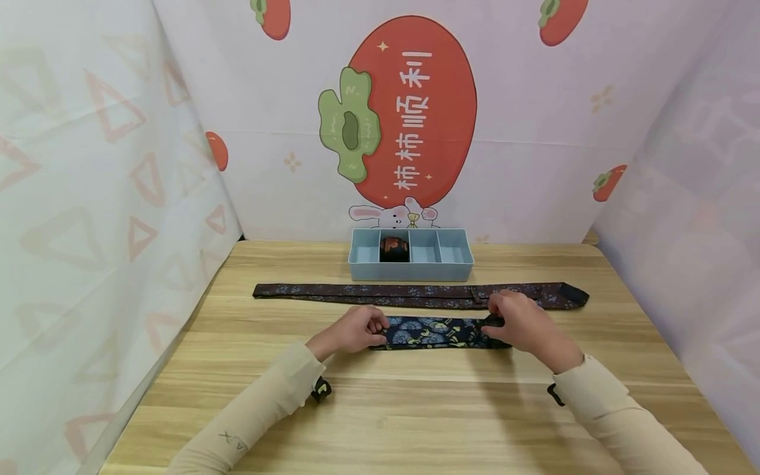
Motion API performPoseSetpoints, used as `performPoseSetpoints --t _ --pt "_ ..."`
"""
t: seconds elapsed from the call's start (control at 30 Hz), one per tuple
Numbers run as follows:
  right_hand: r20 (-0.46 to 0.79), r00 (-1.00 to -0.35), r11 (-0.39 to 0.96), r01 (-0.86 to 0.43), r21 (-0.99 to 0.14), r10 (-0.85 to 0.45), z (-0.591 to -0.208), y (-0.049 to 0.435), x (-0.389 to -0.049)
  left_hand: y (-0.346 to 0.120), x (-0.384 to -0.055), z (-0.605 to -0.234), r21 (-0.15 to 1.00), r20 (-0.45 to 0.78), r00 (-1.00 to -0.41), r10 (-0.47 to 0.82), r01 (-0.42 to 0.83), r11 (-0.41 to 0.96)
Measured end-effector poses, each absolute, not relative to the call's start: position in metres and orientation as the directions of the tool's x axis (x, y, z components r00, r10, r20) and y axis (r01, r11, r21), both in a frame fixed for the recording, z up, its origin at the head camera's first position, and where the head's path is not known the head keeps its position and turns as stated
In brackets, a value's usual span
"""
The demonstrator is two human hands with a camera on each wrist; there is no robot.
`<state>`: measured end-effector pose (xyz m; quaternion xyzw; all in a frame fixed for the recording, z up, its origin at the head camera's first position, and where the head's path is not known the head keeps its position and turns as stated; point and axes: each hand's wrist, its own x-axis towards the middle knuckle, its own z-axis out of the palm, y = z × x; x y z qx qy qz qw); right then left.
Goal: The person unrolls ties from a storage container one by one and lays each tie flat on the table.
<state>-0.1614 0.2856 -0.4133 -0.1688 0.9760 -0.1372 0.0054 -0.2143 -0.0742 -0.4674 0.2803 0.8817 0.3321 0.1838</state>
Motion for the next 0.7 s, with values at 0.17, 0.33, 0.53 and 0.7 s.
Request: performPoseSetpoints --t 0.17,0.33,0.53,0.7 --pt "0.031 -0.949 0.907 -0.309 -0.288 -0.313 -0.418 0.299 -0.159 -0.082 -0.214 -0.466 0.684 -0.150 -0.782 0.605 0.359 0.634" --pt "0.043 -0.946 0.894 -0.317 -0.317 -0.321 -0.419 0.305 -0.157 -0.091 -0.214 -0.465 0.685 -0.147 -0.776 0.614 0.368 0.629" --pt "0.030 -0.938 0.884 -0.336 -0.326 -0.345 -0.414 0.300 -0.159 -0.095 -0.214 -0.463 0.701 -0.153 -0.770 0.619 0.357 0.618" --pt "-0.011 -0.921 0.865 -0.363 -0.346 -0.390 -0.406 0.286 -0.161 -0.096 -0.214 -0.464 0.701 -0.154 -0.769 0.621 0.358 0.617"
